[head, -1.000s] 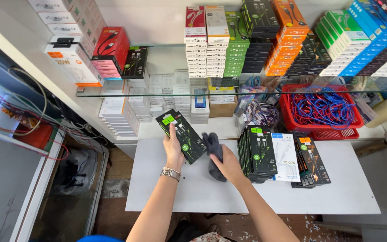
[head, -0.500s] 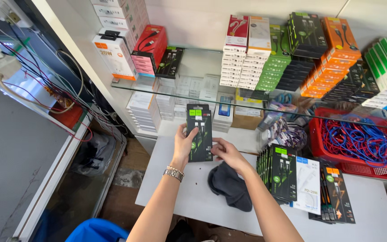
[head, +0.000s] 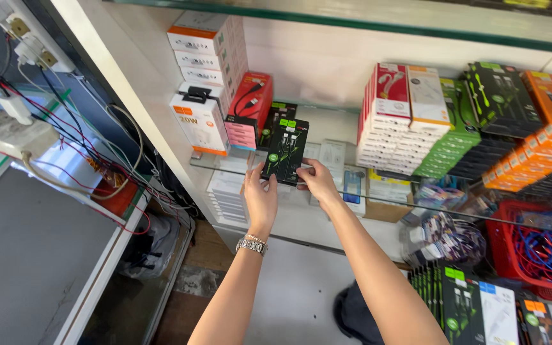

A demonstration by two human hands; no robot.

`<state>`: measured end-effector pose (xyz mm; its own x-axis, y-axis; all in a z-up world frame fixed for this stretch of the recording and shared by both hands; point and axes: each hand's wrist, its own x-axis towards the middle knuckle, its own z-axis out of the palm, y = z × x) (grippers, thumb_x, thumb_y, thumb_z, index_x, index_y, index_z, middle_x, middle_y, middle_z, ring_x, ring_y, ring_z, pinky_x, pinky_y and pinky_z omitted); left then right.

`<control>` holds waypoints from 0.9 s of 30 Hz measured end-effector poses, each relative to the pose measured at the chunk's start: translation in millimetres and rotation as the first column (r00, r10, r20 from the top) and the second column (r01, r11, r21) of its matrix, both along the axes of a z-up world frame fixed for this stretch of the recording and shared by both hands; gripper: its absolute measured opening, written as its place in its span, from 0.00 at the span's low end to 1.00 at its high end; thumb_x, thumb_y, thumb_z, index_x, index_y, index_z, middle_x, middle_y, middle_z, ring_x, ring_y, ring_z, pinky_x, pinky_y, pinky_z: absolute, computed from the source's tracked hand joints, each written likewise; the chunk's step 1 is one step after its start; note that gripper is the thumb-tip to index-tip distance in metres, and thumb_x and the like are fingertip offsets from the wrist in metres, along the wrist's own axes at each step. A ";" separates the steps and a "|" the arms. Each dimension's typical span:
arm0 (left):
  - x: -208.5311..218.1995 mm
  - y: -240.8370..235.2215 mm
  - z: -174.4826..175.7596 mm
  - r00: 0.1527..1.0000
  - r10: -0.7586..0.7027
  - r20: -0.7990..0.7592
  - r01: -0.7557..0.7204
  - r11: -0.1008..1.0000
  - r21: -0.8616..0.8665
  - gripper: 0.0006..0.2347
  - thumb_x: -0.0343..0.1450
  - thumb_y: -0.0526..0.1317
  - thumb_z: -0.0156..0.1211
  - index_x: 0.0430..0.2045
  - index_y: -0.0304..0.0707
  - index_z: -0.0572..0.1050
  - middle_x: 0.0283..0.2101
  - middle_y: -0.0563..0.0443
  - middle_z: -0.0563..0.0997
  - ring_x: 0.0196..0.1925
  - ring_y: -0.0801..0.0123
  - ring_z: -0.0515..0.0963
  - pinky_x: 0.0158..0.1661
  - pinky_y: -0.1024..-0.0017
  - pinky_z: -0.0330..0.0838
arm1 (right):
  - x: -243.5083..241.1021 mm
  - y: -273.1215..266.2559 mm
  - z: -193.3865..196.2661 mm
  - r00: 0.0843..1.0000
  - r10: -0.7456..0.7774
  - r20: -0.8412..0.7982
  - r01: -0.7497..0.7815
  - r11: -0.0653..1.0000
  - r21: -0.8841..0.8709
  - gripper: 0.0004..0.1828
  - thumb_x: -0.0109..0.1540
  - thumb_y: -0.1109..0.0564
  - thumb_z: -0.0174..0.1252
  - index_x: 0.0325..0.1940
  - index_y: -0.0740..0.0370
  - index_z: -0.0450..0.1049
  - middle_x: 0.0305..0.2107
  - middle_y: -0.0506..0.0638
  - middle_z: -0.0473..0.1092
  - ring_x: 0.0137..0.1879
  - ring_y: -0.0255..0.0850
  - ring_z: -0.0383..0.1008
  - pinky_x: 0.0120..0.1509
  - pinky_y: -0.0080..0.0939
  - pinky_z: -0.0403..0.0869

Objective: The person wipes the surfaces of multiple small product boxes with a dark cloth and places them on a glass shelf. The person handles white, red, and black boxes, wiping each one before stacking them on the shelf.

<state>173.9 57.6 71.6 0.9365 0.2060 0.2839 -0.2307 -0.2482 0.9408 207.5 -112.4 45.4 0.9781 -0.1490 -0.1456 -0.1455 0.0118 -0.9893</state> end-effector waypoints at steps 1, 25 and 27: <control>10.3 2.3 2.6 1.000 -0.004 -0.018 0.004 1.000 0.014 0.19 0.71 0.34 0.59 0.58 0.29 0.70 0.58 0.38 0.74 0.52 0.58 0.80 0.50 0.67 0.79 | 15.0 3.1 -0.1 1.000 -0.014 0.006 0.014 1.000 -0.004 0.25 0.65 0.59 0.58 0.67 0.65 0.68 0.36 0.51 0.75 0.42 0.37 0.77 0.39 0.37 0.79; 62.8 -17.4 -23.0 0.977 -0.187 0.106 0.148 0.943 0.297 0.30 0.70 0.32 0.59 0.68 0.20 0.55 0.74 0.21 0.50 0.77 0.37 0.51 0.70 0.52 0.52 | 83.2 26.1 -12.5 0.965 -0.103 0.243 0.204 0.875 -0.439 0.36 0.61 0.59 0.62 0.72 0.64 0.60 0.59 0.58 0.67 0.56 0.46 0.77 0.53 0.42 0.79; 60.4 -21.6 -21.8 0.989 -0.143 0.026 0.138 0.979 0.150 0.29 0.71 0.32 0.57 0.68 0.20 0.56 0.74 0.22 0.53 0.75 0.40 0.56 0.68 0.57 0.57 | 77.0 25.3 -11.8 0.959 -0.108 0.264 0.210 0.894 -0.396 0.36 0.62 0.59 0.62 0.73 0.64 0.59 0.62 0.59 0.69 0.60 0.46 0.76 0.56 0.42 0.79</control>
<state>234.3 36.1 49.8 0.9416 0.0262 0.3357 -0.3064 -0.3465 0.8866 284.5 -87.1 33.6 0.9343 -0.3023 0.1887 0.0537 -0.4041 -0.9131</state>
